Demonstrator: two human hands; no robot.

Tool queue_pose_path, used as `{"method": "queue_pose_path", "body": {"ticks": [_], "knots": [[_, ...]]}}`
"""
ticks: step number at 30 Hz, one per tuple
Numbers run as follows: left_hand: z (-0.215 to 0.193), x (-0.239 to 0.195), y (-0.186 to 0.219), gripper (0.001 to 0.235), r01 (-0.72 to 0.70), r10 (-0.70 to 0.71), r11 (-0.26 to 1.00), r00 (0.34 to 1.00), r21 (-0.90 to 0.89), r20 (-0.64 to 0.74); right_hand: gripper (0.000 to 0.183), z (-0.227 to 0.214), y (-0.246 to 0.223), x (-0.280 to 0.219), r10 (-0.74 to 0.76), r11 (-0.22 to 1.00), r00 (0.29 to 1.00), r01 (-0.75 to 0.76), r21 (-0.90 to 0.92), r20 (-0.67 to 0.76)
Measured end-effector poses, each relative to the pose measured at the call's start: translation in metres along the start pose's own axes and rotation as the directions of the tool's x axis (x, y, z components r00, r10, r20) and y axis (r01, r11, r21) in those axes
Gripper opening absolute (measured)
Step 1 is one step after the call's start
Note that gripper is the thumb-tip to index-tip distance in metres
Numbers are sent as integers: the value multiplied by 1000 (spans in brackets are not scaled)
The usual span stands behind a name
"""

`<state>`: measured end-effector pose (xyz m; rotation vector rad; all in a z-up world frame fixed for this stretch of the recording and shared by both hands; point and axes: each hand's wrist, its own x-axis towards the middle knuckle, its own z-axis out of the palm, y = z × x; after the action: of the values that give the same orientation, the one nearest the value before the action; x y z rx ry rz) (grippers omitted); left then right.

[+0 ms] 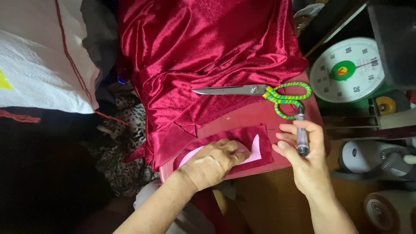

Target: The person places a pink paper template on a piece of red fabric and uses a marker to trace the template's outline onto the fabric. The person repeatedly repositions the template and traces its shape multiple times on the same fabric piece.

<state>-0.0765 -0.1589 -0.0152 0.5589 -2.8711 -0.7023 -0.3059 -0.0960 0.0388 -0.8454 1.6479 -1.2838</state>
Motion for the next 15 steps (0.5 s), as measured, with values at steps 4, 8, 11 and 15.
{"method": "queue_pose_path", "body": {"ticks": [4,8,11,15], "knots": [[-1,3,2,69,7,-7,999,1000,-34,-14,52,1,1,3,28,1000,1000,-28,7,14],[-1,6,3,65,10,-12,996,1000,84,17,51,4,2,1,8,999,1000,-7,-33,26],[-8,9,5,61,27,-39,988,996,150,80,51,5,3,0,7,998,999,-5,-65,32],[-18,13,7,60,47,-57,995,992,90,109,53,6,3,0,5,973,1000,0,-230,19]]}}
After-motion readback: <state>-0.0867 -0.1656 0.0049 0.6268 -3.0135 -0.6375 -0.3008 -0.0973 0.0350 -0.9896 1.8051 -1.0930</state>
